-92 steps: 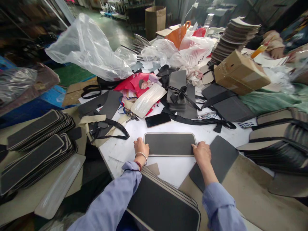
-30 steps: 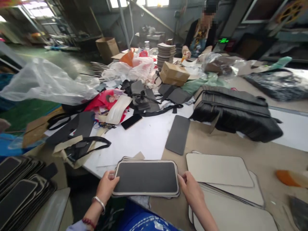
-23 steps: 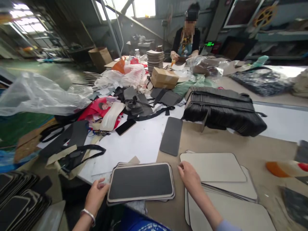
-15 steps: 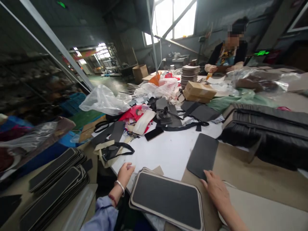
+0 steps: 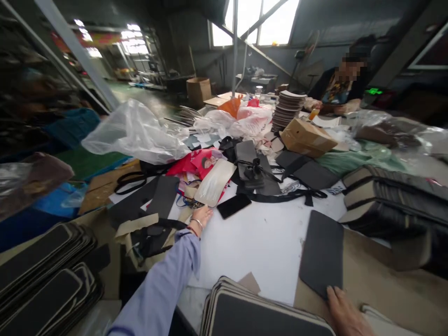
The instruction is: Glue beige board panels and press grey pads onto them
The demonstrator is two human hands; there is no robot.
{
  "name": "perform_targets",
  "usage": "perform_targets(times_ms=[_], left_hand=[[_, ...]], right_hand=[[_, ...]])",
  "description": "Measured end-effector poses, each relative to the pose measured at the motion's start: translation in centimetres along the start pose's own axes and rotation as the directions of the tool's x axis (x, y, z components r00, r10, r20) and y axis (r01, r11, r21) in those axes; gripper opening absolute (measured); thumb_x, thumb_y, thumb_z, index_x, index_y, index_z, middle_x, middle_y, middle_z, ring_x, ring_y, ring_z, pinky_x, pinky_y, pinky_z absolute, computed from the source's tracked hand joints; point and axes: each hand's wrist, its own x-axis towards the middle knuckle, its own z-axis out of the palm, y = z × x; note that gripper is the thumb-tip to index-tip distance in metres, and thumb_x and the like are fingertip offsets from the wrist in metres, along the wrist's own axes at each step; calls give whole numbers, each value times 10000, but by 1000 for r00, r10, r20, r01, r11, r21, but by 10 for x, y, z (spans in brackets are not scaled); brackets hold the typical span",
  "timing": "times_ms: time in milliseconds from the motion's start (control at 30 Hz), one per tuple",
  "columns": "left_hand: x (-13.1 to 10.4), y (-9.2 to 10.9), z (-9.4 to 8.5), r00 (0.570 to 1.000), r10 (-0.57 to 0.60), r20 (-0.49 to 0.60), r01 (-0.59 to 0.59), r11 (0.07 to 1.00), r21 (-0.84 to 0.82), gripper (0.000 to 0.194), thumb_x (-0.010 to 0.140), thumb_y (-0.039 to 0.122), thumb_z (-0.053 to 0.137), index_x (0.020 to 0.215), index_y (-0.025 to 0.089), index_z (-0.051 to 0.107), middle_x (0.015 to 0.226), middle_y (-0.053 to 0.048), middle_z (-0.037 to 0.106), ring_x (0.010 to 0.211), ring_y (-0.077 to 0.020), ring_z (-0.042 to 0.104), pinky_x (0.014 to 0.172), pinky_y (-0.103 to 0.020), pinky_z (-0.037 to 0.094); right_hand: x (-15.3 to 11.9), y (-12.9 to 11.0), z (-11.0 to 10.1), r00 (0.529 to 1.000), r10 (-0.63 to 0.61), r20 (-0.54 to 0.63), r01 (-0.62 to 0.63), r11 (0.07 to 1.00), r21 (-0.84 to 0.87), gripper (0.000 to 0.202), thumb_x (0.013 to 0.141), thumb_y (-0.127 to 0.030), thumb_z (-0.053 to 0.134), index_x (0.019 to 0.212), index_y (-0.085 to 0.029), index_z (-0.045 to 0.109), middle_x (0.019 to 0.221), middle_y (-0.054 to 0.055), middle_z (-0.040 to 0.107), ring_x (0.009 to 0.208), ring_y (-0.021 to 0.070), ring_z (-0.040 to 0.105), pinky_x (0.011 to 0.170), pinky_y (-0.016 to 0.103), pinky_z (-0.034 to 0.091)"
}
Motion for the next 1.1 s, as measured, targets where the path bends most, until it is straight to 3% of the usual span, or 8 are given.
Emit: perform_targets(times_ms=[200,400,533,633,733,833,933,1100], left_hand=[[8,17,8,999,42,-13,-42,998,-53,207,799,34,414,659,185,439,563,11,542,582,-85,581,686,-248,516],[-25,55,31,957,288,-30,-289,956,-51,122,694,63,523,684,174,472,569,45,545,543,-75,563,669,-236,519],[-71,100,62,893,447,48,-448,894,15,67,684,81,537,690,147,526,561,56,545,493,-55,526,590,-191,491],[-122,131,85,806,547,227,-569,821,42,42,687,83,556,703,121,565,558,48,565,485,-50,522,549,-168,468],[-177,147,106,749,523,407,-596,801,67,62,703,70,548,682,120,578,545,32,583,489,-58,533,517,-155,463],[-219,150,123,738,433,517,-563,817,121,91,717,68,539,672,127,592,542,14,594,485,-74,540,489,-165,476],[-240,140,131,734,362,574,-528,836,149,87,707,68,568,701,139,617,583,7,621,512,-87,563,484,-171,493],[-224,99,112,836,250,488,-418,867,271,118,687,27,584,738,121,636,645,-18,665,535,-97,594,496,-177,499]], right_hand=[[6,-29,-14,995,69,67,-57,985,-164,360,776,-95,374,1046,-132,609,1121,173,607,1063,275,559,924,396,443],[12,-32,-27,985,116,125,-105,990,-89,298,825,-111,411,1050,-127,606,1131,184,590,1022,252,575,882,352,443],[19,-38,-46,960,139,243,-133,990,-39,264,837,-118,415,1019,-149,604,1077,144,613,980,218,581,844,303,429],[22,-37,-58,948,115,296,-116,993,-13,252,854,-133,404,1006,-145,605,1038,136,622,971,208,581,818,277,421],[20,-33,-62,955,78,285,-91,995,33,271,859,-110,381,1000,-132,612,1017,145,628,955,210,590,805,281,425],[17,-29,-60,966,63,250,-85,994,76,279,837,-73,395,997,-132,616,1008,147,634,962,207,591,817,283,425],[16,-27,-56,973,70,222,-95,990,104,288,814,-42,405,990,-135,614,1006,151,633,953,207,595,800,279,431],[13,-28,-55,980,95,173,-117,986,122,287,801,-9,373,921,-128,604,975,160,634,911,217,603,742,279,430]])
